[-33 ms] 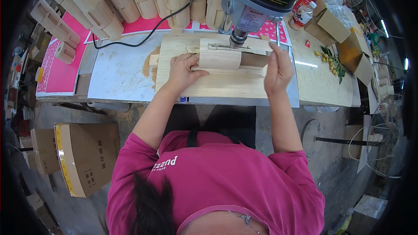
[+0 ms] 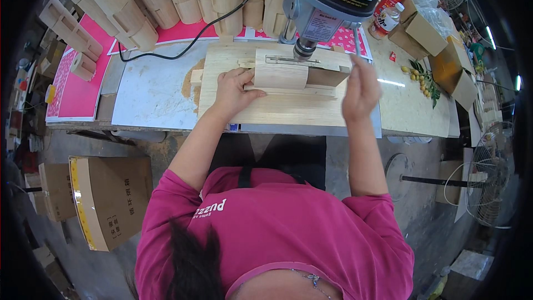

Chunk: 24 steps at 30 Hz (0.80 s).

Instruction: Using a drill press to create holes in wooden cylindrical components for furniture manufacturing.

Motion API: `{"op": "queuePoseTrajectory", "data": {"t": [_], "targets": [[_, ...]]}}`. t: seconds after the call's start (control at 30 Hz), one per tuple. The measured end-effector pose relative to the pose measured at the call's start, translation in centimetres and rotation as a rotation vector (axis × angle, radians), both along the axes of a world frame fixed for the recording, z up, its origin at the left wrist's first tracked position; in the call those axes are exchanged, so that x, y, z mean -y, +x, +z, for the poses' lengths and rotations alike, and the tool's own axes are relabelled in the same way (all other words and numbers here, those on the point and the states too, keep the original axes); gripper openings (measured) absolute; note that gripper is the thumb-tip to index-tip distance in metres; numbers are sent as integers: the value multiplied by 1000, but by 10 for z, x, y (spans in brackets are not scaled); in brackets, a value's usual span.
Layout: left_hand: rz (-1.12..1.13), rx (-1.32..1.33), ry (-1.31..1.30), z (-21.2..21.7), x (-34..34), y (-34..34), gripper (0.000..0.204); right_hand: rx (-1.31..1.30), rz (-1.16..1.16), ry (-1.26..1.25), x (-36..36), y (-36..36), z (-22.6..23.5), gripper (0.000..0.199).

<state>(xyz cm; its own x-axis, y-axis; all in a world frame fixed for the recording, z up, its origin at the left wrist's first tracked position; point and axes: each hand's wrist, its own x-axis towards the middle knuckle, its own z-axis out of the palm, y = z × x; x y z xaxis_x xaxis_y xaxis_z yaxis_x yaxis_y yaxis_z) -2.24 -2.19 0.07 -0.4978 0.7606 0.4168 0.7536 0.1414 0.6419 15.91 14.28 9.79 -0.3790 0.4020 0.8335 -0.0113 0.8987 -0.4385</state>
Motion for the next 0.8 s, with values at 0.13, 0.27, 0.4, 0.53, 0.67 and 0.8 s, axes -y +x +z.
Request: {"op": "queuePoseTrajectory", "data": {"t": [0.13,0.27,0.4,0.53,0.67,0.8], "targets": [[24,-13,-62,7,2,3,39,-3,-88,114,-16,-8,82,11],[13,-137,-61,2,-25,20,50,222,-191,91,-69,-42,137,29],[35,-148,-87,2,-28,23,51,236,-87,61,-94,-75,142,39],[33,-163,-18,-4,-30,21,52,222,-132,18,-66,-55,146,35],[35,-129,-45,-5,-25,19,52,185,-69,56,-47,-29,125,25],[19,-111,-57,-1,-28,22,51,169,-34,-37,-5,8,93,17]]}}
